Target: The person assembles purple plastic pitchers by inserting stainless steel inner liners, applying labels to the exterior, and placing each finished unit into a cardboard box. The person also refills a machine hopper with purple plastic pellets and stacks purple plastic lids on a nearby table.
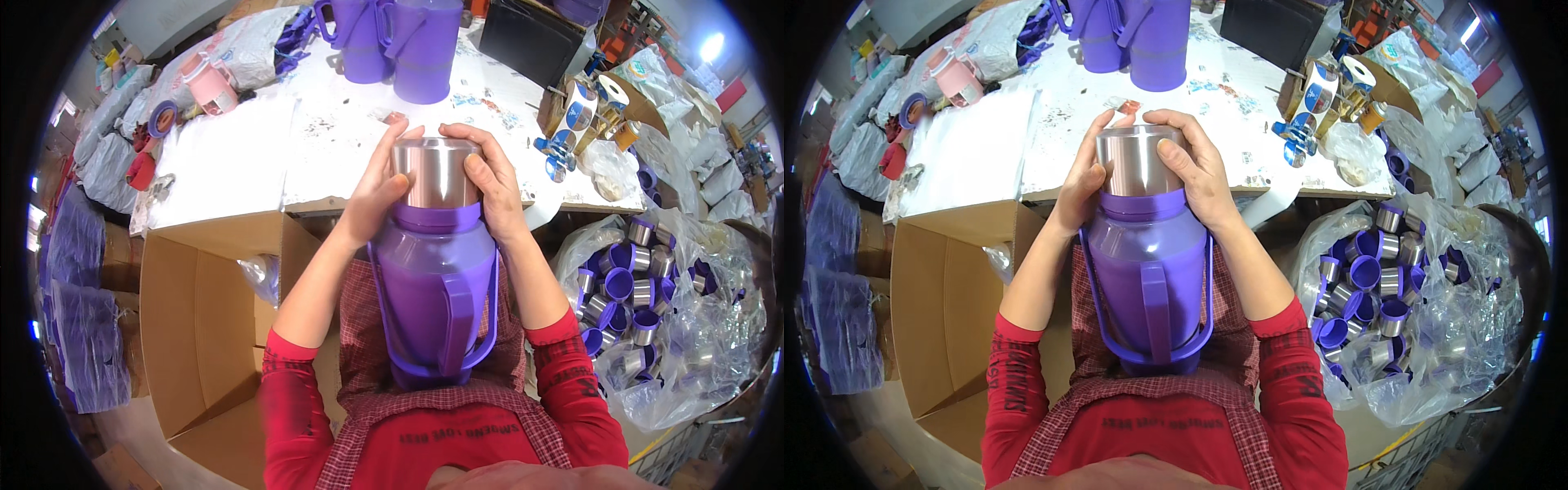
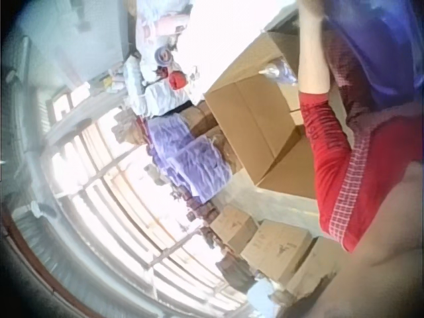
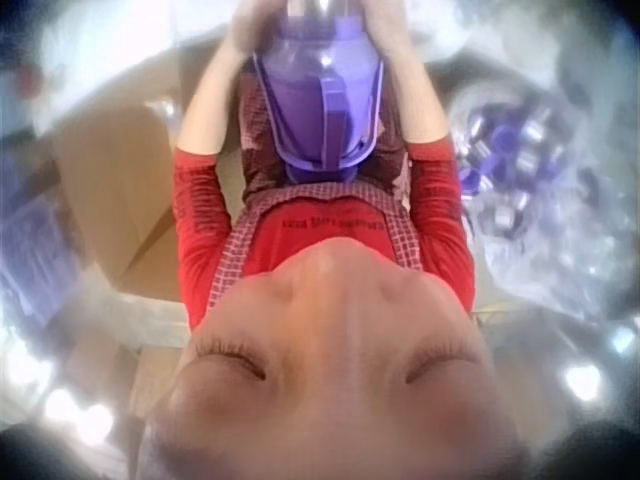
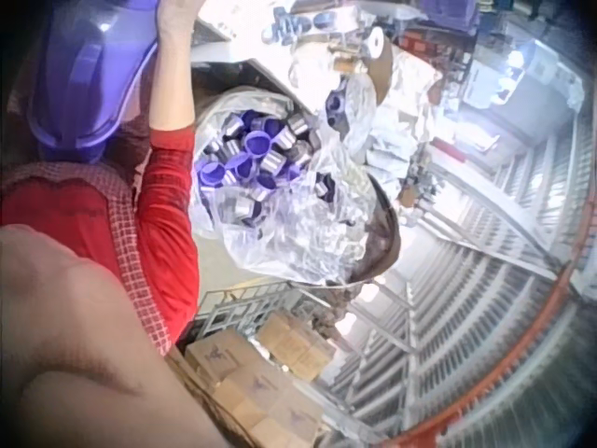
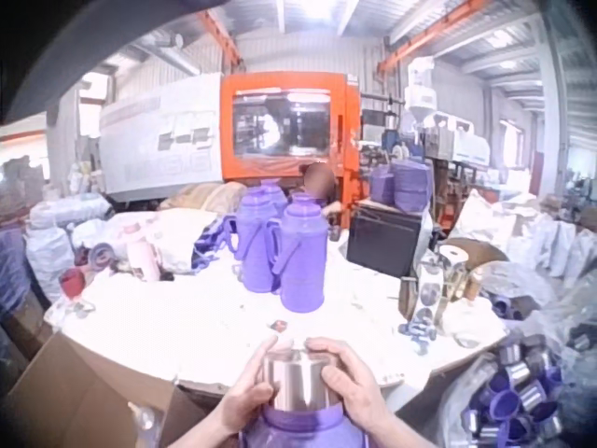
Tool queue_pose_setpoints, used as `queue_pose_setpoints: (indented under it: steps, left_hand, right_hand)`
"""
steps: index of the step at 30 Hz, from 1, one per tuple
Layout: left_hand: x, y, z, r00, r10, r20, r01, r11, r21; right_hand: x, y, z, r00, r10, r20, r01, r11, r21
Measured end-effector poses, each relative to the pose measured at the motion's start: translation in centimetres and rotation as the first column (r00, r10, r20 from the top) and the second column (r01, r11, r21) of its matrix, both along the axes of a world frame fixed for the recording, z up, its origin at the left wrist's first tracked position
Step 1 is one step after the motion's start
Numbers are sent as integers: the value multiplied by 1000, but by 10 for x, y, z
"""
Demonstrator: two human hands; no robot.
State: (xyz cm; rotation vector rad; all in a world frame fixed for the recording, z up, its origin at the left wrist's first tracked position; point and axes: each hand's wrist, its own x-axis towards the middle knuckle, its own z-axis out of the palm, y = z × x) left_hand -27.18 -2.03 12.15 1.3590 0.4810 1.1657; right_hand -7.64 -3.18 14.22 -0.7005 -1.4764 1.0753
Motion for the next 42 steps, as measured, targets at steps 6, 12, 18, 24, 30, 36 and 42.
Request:
queue_pose_setpoints:
  steps: [6,12,18,24,30,36,42]
  left_hand:
    - [2,4,-8,1000,-12,1,12,999,-43]
    - [7,3,-29,997,76,25,-76,997,-12]
    - [6,6,-38,999,44,8,-43,999,-17]
    - [10,-7,-24,1000,7,15,-6,998,-66]
    - [4,-16,-17,1000,26,11,-26,1000,0]
    - [-1,-12,-16,998,59,31,-58,997,-53]
    - [-5,-37,-29,989,9,148,32,961,-274]
  right_hand:
    - [1,10,-20,998,-50,-32,51,998,41]
    - [3,9,-30,998,-58,-10,58,997,49]
    - [1,4,-32,983,-183,4,183,983,17]
    - [3,-9,-29,974,-223,-44,225,973,43]
    - [4,-12,-20,982,-177,-65,185,973,136]
    - [7,10,-22,993,121,0,-120,992,24]
    - [33,45,5,865,495,88,-488,868,-89]
